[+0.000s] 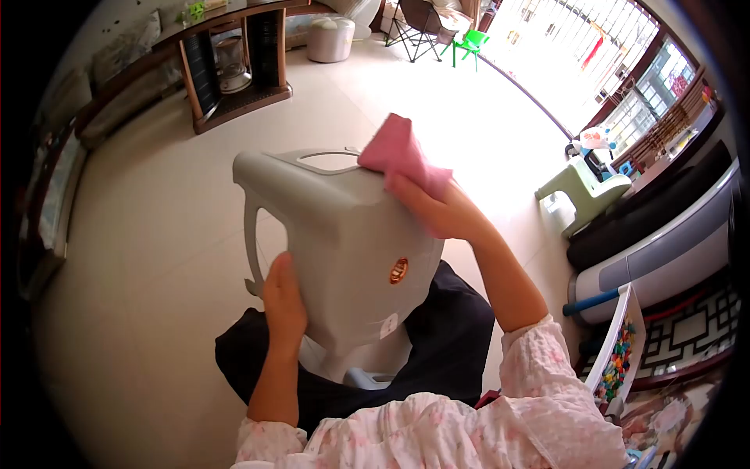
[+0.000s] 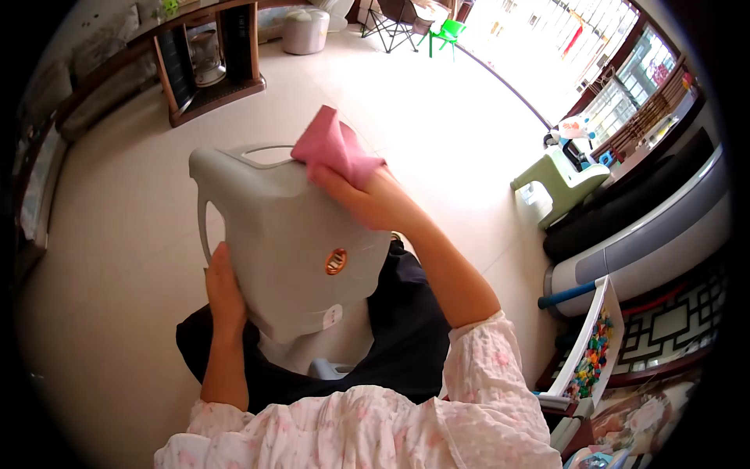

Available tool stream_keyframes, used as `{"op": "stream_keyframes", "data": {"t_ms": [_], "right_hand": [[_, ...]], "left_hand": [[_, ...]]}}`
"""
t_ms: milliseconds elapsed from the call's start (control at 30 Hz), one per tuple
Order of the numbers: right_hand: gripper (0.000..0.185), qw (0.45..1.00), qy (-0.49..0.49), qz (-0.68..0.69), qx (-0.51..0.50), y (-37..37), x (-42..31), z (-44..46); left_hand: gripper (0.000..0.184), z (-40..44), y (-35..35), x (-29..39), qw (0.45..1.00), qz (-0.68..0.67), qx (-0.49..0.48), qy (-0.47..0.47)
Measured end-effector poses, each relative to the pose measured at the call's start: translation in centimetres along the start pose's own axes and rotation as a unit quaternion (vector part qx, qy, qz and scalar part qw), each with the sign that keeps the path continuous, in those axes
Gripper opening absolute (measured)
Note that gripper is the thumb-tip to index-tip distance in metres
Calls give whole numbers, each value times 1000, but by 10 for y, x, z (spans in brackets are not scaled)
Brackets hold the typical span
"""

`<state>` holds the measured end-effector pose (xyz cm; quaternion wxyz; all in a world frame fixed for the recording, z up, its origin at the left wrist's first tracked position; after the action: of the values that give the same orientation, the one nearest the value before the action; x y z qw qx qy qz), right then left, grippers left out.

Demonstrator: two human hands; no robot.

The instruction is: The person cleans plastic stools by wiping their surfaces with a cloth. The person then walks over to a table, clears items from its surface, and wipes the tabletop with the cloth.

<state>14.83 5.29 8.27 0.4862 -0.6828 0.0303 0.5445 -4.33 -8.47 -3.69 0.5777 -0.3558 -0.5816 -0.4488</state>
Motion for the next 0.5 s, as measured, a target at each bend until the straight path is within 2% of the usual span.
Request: {"op": "stream_keyframes", "data": {"t_ms": [33, 100, 167, 233, 300, 400, 433, 500], "right_hand": [[28, 1000, 1, 1, 3, 5, -9, 3], [24, 992, 112, -46, -33, 15, -21, 9], [24, 991, -88, -101, 25, 35, -47, 3], [33, 915, -298, -252, 103, 60, -63, -5], [41, 877, -366, -292, 106, 80, -64, -5], [44, 903, -334, -251, 99, 66, -66, 2], [42, 909, -312, -250, 120, 59, -60, 4], [41, 912, -289, -252, 145, 41, -29, 8]], "left_hand": [[42, -3, 2, 1, 1000, 1, -3, 0], [40, -4, 7, 3, 999, 28, -45, 13], [39, -3, 6, 4, 998, 33, -44, 19], [39, -3, 3, -7, 998, 39, -42, 24], [38, -3, -3, -26, 972, 156, 11, 176], [37, -1, -7, -36, 974, 102, 58, 194], [37, -4, -5, -20, 975, 98, 58, 193], [37, -5, -2, 3, 999, 23, -22, 37]]}}
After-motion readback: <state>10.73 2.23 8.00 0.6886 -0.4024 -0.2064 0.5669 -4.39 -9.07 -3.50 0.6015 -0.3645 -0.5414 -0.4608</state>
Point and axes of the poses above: each hand's wrist, its own z-axis towards the middle knuckle, its own y-axis out of the palm, x = y × z, the point moved 3 cm from there along z, towards the middle knuckle, and after that the axes turned 12 degrees about -x, right-handed, at the moved point
